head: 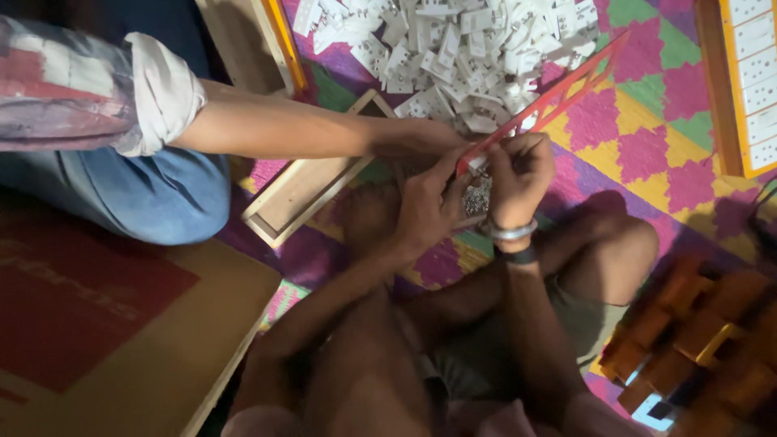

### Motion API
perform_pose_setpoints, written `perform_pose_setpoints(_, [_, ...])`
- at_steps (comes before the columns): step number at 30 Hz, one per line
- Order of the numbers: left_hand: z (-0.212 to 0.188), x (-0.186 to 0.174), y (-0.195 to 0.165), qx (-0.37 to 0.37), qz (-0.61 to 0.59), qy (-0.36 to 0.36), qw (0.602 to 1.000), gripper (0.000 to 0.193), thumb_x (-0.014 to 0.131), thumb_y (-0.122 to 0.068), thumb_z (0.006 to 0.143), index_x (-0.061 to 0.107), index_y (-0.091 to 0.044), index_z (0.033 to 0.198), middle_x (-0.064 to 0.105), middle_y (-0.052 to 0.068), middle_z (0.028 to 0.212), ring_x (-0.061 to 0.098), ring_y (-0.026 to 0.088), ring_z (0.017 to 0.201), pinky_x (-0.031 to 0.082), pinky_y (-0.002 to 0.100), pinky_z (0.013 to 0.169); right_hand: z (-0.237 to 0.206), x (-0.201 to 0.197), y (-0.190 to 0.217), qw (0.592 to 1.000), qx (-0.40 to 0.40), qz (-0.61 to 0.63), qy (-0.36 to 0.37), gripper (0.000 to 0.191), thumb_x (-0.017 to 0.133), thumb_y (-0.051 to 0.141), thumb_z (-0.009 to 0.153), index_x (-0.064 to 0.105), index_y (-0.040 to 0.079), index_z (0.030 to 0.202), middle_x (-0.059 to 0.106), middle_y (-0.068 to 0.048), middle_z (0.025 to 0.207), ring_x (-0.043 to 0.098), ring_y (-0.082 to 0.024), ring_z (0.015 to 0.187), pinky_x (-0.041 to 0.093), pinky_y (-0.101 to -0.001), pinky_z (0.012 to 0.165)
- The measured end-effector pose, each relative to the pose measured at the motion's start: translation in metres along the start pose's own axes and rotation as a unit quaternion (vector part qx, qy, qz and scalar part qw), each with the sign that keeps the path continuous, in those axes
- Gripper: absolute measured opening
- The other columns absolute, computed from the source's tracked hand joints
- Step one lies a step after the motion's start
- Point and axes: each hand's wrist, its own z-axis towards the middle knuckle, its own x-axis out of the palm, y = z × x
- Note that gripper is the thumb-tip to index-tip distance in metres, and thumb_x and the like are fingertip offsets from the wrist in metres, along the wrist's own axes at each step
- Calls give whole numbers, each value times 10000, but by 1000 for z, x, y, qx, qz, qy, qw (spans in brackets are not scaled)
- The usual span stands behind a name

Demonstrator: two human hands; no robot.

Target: The person sits on a patterned mat and assembles white electrical socket modules into yellow and red plastic frames. They pick up modules from a pile, insert them into the frame slots, and secure them with small metal screws from a wooden box. Another person works alongside on a similar task.

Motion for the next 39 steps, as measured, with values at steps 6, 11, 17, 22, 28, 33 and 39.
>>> perform_pose_setpoints(6, [0,1,-1,-34,33,20,999,383,617,-89,1035,589,-100,1416,726,193,1005,777,335,961,600,393,769,-2,-4,0,999,-10,34,3,260,658,-128,962,499,75,997,542,6,917,523,-88,830,447,-228,762])
perform_pose_setpoints(11, [0,5,9,-8,66,9,998,387,594,-90,1046,583,-117,1432,726,202,1082,741,367,990,590,423,828,0,0,3,1000,-9,27,-14,222,671,-100,1001,513,56,1017,525,15,921,492,-78,843,419,-238,763])
perform_pose_setpoints(17, [-3,-9,13,244,260,61,932,436,680,-144,967,566,-94,1385,599,207,1377,616,392,1270,542,448,1070,3,-30,22,955,191,184,-132,150,583,213,992,647,78,996,634,-10,831,583,-126,737,463,-287,661])
perform_pose_setpoints(22, [-1,-8,4,187,208,98,955,822,771,-231,815,374,-5,1498,430,324,1508,438,503,1400,371,574,1193,-14,-48,29,994,63,-73,-55,97,683,110,1033,707,21,1067,675,23,925,558,-51,831,441,-229,750])
perform_pose_setpoints(28, [7,-12,11,17,304,85,949,966,881,-390,658,413,10,1402,533,238,1267,524,438,1202,374,585,1046,-22,-40,40,957,161,-236,58,345,673,165,1058,625,28,745,594,26,615,479,-30,567,355,-239,510])
perform_pose_setpoints(33, [5,-30,24,8,417,72,906,835,873,-346,719,461,-5,1361,532,208,1214,520,419,1166,405,567,974,27,-44,73,918,-1,-396,-35,411,811,194,1064,616,-17,770,573,-77,635,488,-138,585,355,-321,538])
perform_pose_setpoints(39, [-5,-23,31,36,500,166,849,827,851,-244,628,479,-45,1340,533,154,1189,517,344,1144,420,528,954,160,21,2,757,-304,-500,291,396,659,14,881,807,235,1174,684,-75,1016,672,-335,906,565,-441,755])
